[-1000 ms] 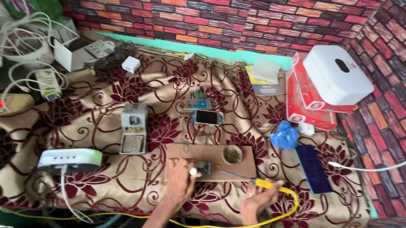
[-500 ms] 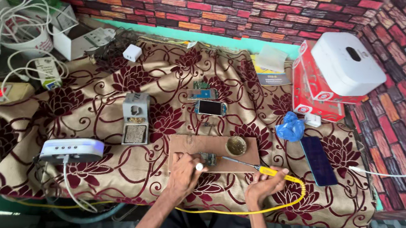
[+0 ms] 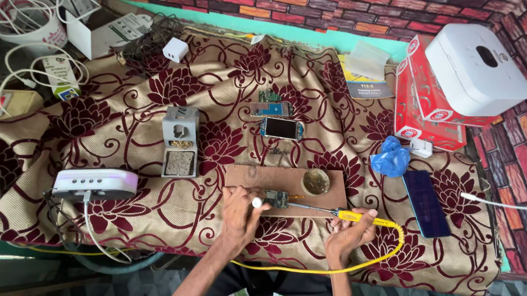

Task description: The person solders a small circuit board using a soldering iron and solder wire. They repeatedly apply heat and solder to specific points on the board while holding it steady with the other hand.

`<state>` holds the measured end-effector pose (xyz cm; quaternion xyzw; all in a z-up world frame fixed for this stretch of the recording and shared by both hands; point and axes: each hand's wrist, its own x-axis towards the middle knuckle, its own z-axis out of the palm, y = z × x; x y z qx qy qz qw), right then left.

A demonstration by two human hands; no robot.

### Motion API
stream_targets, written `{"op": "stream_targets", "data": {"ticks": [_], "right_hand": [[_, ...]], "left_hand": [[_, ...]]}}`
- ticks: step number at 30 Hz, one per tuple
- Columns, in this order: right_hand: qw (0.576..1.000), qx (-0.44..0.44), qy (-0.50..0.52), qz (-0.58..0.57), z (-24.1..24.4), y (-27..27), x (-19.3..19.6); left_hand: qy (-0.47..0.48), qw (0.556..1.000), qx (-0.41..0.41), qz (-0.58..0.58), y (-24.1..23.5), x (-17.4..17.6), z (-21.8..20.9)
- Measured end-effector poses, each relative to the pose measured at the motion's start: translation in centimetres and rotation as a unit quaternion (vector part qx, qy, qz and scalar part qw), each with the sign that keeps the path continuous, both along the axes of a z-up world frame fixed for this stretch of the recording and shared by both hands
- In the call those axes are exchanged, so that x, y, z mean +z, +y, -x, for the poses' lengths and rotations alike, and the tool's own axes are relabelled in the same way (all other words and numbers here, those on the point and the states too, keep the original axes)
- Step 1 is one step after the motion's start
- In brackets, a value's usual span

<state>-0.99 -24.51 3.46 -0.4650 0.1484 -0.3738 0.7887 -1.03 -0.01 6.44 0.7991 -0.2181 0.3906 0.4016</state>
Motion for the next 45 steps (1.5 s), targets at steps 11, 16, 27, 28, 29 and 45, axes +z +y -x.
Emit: {"op": "stream_targets", "data": {"ticks": [11, 16, 27, 28, 29, 45], "right_hand": [[0.998, -0.004, -0.008, -0.061, 0.0, -0.5, -1.6], [1.0, -0.003, -0.022, 0.007, -0.1, -0.6, -1.0], [0.882, 0.061, 0.012, 0.468, 1.0, 1.9, 9.1], [0.869, 0.074, 0.04, 0.487, 1.1, 2.3, 10.2], [0.855, 0.087, 0.069, 0.506, 1.1, 2.5, 11.3], [0.826, 0.026, 0.117, 0.55, 2.6, 3.7, 11.5]], "left_hand": [[-0.029, 0.999, -0.002, -0.046, 0.0, 1.7, 0.3], [-0.019, 0.998, -0.009, -0.051, 0.1, 1.5, 0.5], [-0.048, 0.998, -0.005, -0.039, -0.2, 1.0, 0.5], [-0.046, 0.998, -0.006, -0.038, -0.1, 1.2, 0.5], [-0.042, 0.998, -0.007, -0.036, -0.1, 1.4, 0.6], [-0.028, 0.999, -0.025, 0.0, 0.3, 1.9, 1.0]]}}
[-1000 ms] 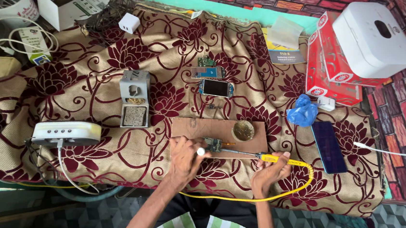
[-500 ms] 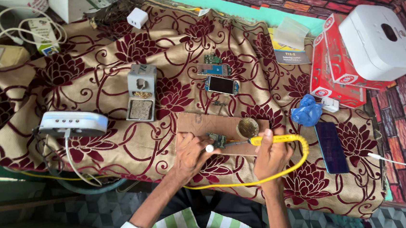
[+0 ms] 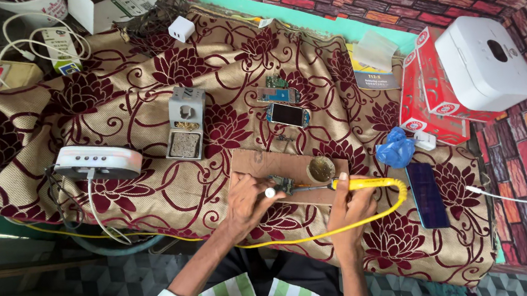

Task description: The person solders a small circuit board using a soldering iron and solder wire. They repeatedly apply heat and solder to specific points on the board while holding it steady with the other hand.

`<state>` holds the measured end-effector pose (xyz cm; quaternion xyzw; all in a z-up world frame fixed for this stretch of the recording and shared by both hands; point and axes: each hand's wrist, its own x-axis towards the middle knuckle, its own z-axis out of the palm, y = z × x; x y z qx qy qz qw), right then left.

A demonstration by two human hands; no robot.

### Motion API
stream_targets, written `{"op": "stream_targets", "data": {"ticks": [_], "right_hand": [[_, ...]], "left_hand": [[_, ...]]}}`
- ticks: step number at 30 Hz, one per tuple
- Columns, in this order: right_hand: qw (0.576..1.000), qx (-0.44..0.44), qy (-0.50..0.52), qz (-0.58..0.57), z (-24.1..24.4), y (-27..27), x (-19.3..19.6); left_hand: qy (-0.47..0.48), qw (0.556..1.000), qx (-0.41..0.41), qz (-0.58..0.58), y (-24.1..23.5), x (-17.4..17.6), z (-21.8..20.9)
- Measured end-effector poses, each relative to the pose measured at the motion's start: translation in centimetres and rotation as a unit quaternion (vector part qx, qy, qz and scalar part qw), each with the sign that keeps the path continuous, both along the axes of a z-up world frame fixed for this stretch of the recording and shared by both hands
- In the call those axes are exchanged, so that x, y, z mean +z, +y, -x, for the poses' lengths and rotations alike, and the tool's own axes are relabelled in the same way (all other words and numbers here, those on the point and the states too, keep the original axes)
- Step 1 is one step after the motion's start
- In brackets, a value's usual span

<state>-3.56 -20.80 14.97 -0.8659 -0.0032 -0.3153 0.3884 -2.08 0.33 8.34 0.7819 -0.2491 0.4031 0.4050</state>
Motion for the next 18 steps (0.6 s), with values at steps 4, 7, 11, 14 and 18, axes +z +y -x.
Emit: {"op": "stream_targets", "data": {"ticks": [4, 7, 11, 14, 18], "right_hand": [[0.999, 0.021, 0.03, -0.027, -0.9, -0.8, 0.6], [0.999, 0.042, -0.009, 0.025, -0.9, -0.8, 0.7], [0.998, 0.055, 0.0, 0.021, -0.5, -0.9, 0.6], [0.998, 0.06, 0.003, 0.0, -0.4, -0.7, 0.6], [0.996, 0.075, -0.036, 0.039, -0.1, -1.0, 0.8]], "left_hand": [[-0.007, 0.999, 0.006, 0.033, -0.3, -0.8, -0.4], [-0.008, 0.999, 0.015, 0.043, -0.7, -2.1, -0.8], [0.003, 0.999, 0.026, 0.046, -1.0, -3.9, -1.3], [-0.019, 0.998, 0.019, 0.063, -0.8, -4.3, -1.5], [0.054, 0.992, -0.02, 0.113, -0.9, -4.0, -1.6]]}}
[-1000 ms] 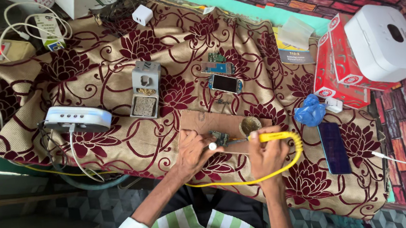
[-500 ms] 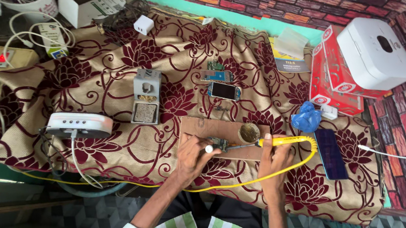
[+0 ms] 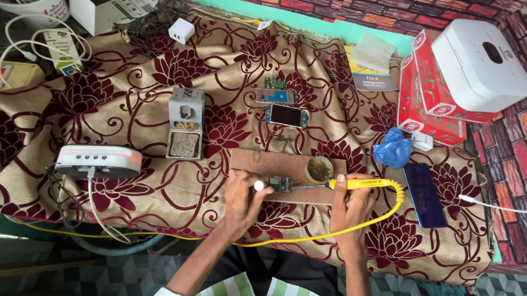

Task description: The person solders a small circuit board using a soldering iron and solder wire. They repeatedly apply heat and solder to specific points on the board while holding it steady with the other hand.

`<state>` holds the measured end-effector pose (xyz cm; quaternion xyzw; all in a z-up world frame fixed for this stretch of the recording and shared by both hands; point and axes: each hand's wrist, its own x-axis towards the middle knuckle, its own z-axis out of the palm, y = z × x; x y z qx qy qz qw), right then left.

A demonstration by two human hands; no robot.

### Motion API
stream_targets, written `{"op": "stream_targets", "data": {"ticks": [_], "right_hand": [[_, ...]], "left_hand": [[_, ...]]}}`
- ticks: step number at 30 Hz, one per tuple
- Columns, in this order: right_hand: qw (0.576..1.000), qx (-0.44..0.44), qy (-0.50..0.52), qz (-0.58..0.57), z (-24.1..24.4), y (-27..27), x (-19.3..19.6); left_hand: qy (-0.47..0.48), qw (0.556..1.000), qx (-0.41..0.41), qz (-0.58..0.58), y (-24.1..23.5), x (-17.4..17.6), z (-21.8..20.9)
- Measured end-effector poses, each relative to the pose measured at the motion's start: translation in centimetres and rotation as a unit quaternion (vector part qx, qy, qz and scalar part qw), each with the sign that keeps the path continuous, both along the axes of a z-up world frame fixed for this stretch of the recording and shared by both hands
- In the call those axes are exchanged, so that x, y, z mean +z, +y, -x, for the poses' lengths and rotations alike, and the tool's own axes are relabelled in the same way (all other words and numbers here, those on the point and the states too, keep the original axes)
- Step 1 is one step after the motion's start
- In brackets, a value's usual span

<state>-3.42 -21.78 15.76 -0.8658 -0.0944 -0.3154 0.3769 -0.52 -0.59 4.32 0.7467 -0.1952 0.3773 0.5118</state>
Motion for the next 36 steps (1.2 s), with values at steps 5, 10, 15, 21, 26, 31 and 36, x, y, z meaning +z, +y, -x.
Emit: {"op": "stream_targets", "data": {"ticks": [5, 10, 15, 21, 26, 31, 36], "right_hand": [[0.998, 0.03, 0.027, -0.056, 0.1, 0.2, -0.4], [0.997, 0.023, 0.025, -0.069, 0.3, 0.2, -1.7], [0.997, 0.05, -0.022, -0.046, 0.9, -0.2, -2.9], [0.998, 0.041, -0.052, 0.01, 1.0, 0.6, -3.1], [0.997, 0.005, -0.061, 0.047, 1.4, 1.3, -2.6], [0.993, -0.002, -0.082, 0.085, 1.5, 0.3, -3.2], [0.963, 0.009, -0.099, -0.249, 1.1, 0.4, -5.6]], "left_hand": [[-0.012, 0.998, 0.025, -0.056, 0.5, 1.2, 0.6], [-0.031, 0.994, 0.038, -0.095, 0.4, 3.1, 0.7], [-0.054, 0.975, 0.063, -0.207, 0.6, 4.7, 1.6], [-0.042, 0.98, 0.041, -0.19, 0.4, 4.8, 1.2], [-0.023, 0.989, 0.03, -0.145, 0.5, 4.2, 1.1], [-0.019, 0.994, 0.019, -0.104, 0.8, 2.6, 1.2], [-0.038, 0.996, 0.077, -0.038, 0.3, 1.0, -0.1]]}}
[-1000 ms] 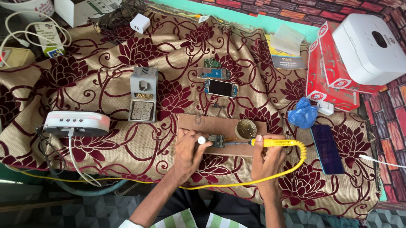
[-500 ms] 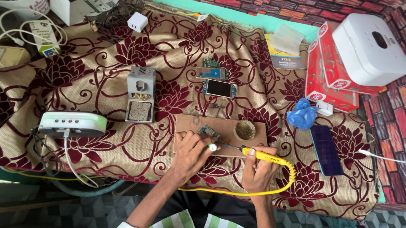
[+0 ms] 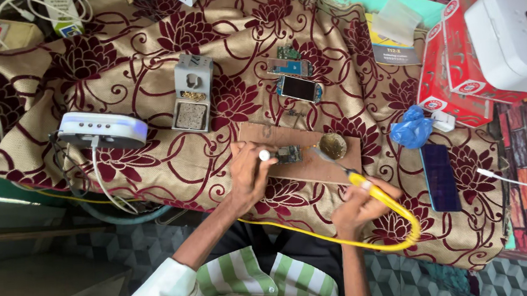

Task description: The person solders a small circuit board using a soldering iron and solder wire. They repeatedly apply heat and solder to specific points on the board while holding it steady with the other hand.

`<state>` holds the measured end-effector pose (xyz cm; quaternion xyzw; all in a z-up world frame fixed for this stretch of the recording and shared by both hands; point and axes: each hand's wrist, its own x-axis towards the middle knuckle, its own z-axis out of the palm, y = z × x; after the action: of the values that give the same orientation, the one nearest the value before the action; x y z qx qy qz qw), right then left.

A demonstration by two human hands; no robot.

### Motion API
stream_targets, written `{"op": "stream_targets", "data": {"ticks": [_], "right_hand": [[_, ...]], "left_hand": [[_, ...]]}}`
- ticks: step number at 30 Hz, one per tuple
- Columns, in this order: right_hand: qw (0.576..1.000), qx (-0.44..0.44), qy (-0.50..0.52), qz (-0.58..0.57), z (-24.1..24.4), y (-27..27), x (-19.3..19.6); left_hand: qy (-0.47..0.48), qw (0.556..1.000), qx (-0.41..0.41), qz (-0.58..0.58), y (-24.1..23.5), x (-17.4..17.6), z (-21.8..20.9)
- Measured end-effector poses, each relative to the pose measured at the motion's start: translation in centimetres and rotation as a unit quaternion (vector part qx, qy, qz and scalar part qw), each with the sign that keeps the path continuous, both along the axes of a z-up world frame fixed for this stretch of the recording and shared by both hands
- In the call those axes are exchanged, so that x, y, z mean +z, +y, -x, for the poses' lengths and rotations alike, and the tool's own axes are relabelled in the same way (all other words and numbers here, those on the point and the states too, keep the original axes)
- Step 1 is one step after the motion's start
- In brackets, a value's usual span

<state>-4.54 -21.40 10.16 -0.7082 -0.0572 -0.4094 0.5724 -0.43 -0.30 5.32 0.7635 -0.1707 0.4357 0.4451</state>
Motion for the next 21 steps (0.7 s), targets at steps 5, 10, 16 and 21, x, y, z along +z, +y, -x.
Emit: {"op": "stream_targets", "data": {"ticks": [5, 10, 16, 21], "right_hand": [[0.99, -0.044, -0.064, -0.121, -0.4, 0.5, -2.5], [0.989, -0.03, -0.075, -0.124, -1.7, 0.2, -4.2], [0.991, -0.002, -0.074, -0.114, -2.2, -0.3, -6.0], [0.993, 0.001, -0.064, -0.103, -1.8, -0.7, -6.9]], "left_hand": [[0.011, 0.991, -0.028, 0.127, 0.0, -1.0, -0.6], [0.086, 0.99, 0.017, 0.108, 0.5, 0.5, -0.5], [0.138, 0.987, -0.028, 0.074, 0.4, 3.3, 0.4], [0.24, 0.96, -0.097, 0.108, 0.2, 3.7, 0.5]]}}
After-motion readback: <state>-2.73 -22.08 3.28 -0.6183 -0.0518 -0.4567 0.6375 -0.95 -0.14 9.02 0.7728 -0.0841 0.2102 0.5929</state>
